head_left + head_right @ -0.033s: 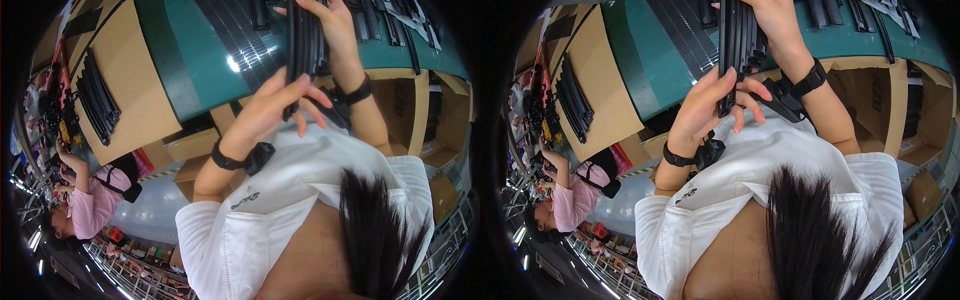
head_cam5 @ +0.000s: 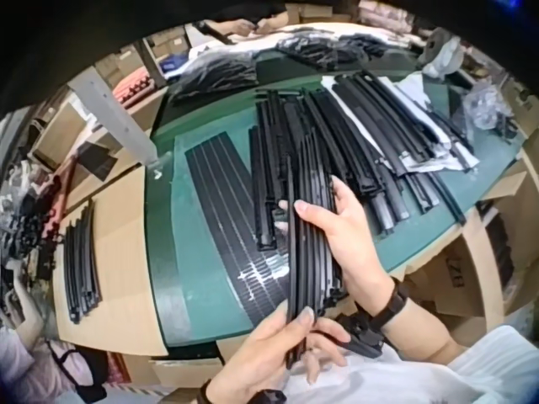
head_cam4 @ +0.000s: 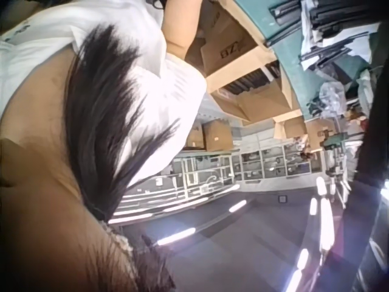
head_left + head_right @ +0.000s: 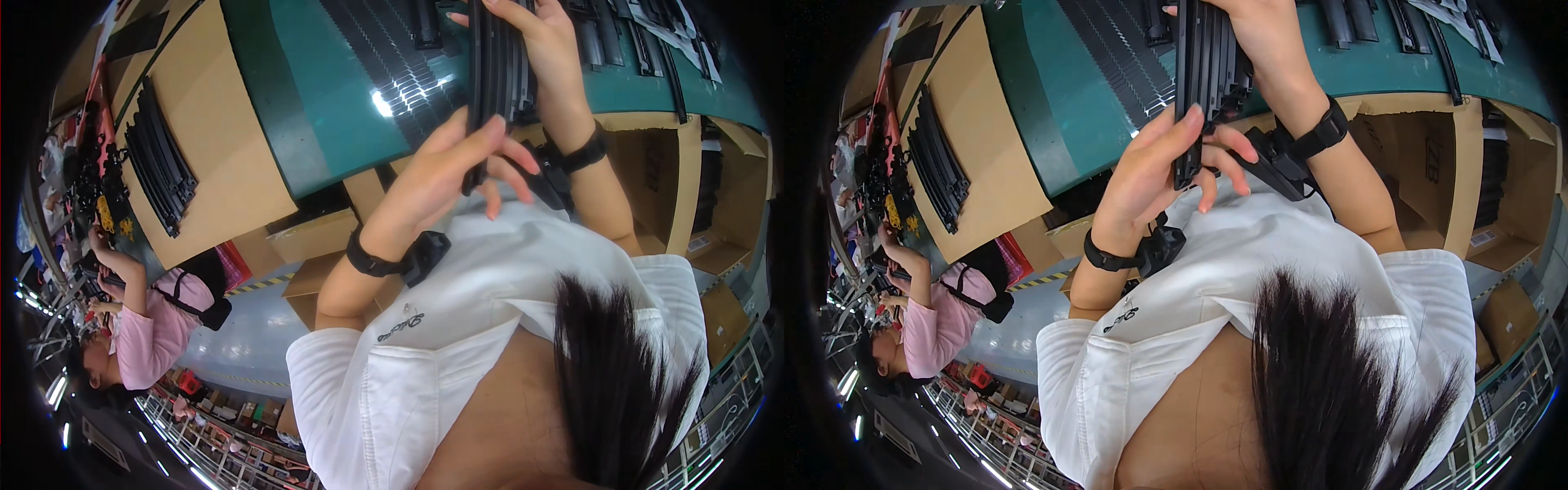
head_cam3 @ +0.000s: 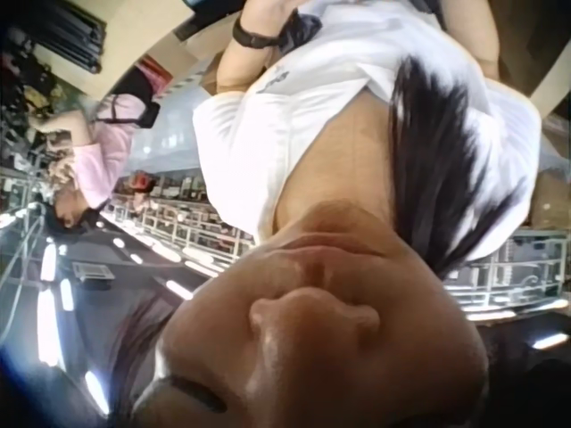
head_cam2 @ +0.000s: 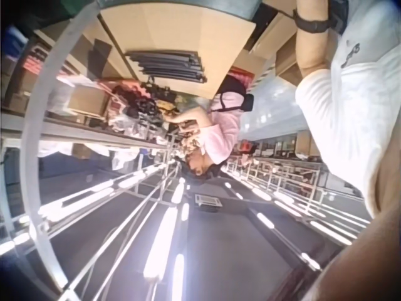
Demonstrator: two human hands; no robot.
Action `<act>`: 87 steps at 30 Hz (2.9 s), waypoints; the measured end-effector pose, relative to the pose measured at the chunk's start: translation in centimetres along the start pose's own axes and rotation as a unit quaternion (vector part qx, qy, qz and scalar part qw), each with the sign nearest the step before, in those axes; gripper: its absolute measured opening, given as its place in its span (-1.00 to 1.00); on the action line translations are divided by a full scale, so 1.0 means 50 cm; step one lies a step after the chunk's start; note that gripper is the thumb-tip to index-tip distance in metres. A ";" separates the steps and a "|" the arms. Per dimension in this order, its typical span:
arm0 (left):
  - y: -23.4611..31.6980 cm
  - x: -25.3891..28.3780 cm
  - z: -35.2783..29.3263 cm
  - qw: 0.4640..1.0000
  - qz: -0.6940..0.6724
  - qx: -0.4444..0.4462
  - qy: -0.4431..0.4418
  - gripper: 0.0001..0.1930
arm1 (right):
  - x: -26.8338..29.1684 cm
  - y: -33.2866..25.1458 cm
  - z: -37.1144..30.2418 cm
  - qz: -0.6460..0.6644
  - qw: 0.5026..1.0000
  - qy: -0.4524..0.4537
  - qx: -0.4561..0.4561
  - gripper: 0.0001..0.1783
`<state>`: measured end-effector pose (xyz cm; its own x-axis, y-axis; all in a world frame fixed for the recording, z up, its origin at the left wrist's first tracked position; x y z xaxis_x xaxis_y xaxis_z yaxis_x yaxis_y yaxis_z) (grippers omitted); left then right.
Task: The worker is manually assembling and inspecting black plastic components at a factory workbench.
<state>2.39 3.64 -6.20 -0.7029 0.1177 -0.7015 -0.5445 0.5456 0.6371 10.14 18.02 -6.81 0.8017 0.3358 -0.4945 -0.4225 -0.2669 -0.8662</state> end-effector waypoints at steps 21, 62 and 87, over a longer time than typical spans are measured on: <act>0.003 -0.029 0.068 0.997 -0.064 -0.043 -0.002 -0.74 | 0.006 0.014 -0.062 0.300 0.947 -0.110 -0.040 -0.19; 0.026 0.070 0.027 0.511 0.692 -0.225 0.457 -0.84 | 0.073 0.043 -0.045 0.512 0.834 -0.178 -0.100 -0.55; 0.144 -0.051 -0.070 0.499 0.709 -0.458 0.197 -0.81 | 0.024 0.021 -0.018 0.547 0.815 -0.151 -0.119 -0.67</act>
<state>-1.35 4.34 1.30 -0.6166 -0.4231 0.6639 0.7733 -0.4839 0.4097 11.01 17.34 -8.24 -0.1547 -0.0230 -0.9877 -0.6915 -0.7115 0.1249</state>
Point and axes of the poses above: each hand's wrist, its own z-axis towards the middle knuckle, its own x-axis out of the back of the hand, y = z × x, the point moved 6 cm from there along z, towards the middle knuckle, and after that the axes turned 8 degrees about -y, right-handed, at the moved point
